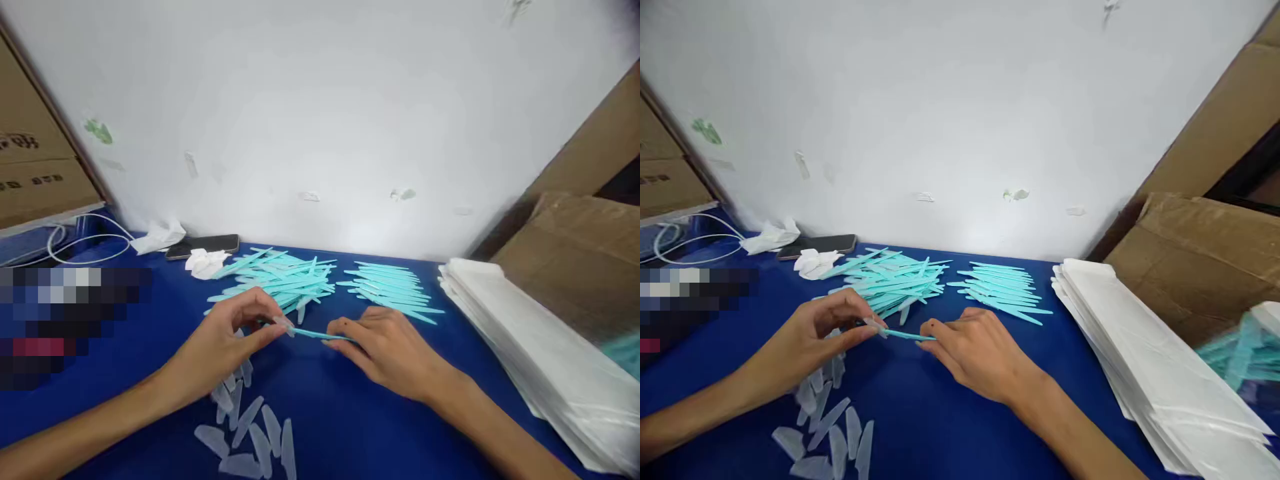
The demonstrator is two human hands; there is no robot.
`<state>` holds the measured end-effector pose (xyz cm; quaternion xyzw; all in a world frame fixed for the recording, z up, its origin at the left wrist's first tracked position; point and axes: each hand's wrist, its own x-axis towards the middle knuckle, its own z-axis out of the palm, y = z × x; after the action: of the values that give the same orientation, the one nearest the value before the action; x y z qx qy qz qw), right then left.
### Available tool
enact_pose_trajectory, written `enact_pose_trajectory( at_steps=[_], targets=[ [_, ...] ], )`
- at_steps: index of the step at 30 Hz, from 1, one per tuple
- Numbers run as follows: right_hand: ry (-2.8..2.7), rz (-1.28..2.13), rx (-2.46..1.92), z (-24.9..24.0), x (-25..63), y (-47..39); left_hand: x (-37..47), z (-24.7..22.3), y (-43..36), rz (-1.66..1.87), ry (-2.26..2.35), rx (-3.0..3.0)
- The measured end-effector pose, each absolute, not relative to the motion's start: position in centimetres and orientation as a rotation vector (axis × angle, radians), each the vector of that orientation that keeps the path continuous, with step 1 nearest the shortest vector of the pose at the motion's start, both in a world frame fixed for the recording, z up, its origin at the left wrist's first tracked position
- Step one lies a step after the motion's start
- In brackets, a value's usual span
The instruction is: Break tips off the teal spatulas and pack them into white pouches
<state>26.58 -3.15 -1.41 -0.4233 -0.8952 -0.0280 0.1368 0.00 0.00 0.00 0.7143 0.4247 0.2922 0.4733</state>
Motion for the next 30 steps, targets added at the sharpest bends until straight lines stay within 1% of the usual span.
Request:
enact_pose_trajectory(
  at_steps=[8, 14, 17, 20, 22, 26, 30],
  targets=[
    [-2.519, 0.036, -1.096, -1.7, 25.9, -3.2, 0.6, 0.0, -0.7, 0.724, 1.019, 1.735],
    [-2.498, 0.02, -1.071, -1.4, 25.5, -3.4, 0.4, 0.0, -0.8, 0.739, 1.061, 1.874],
    [-2.497, -0.197, -1.137, -0.3, 26.7, -3.1, -0.2, -0.1, -0.1, 0.842, 1.115, 1.904],
    [-2.445, -0.48, -1.403, 0.9, 29.1, -2.1, -1.1, -0.2, 1.2, 1.01, 1.219, 1.919],
    [-2.422, -0.556, -1.601, 1.3, 31.0, -1.3, -1.8, -0.2, 2.1, 1.109, 1.319, 1.982],
    [-2.505, -0.386, -1.843, 0.8, 34.0, -0.2, -2.8, -0.4, 3.8, 1.237, 1.453, 2.22],
    [-2.537, -0.21, -1.876, -0.1, 35.1, 0.3, -3.3, -1.0, 4.9, 1.203, 1.415, 2.415]
  ],
)
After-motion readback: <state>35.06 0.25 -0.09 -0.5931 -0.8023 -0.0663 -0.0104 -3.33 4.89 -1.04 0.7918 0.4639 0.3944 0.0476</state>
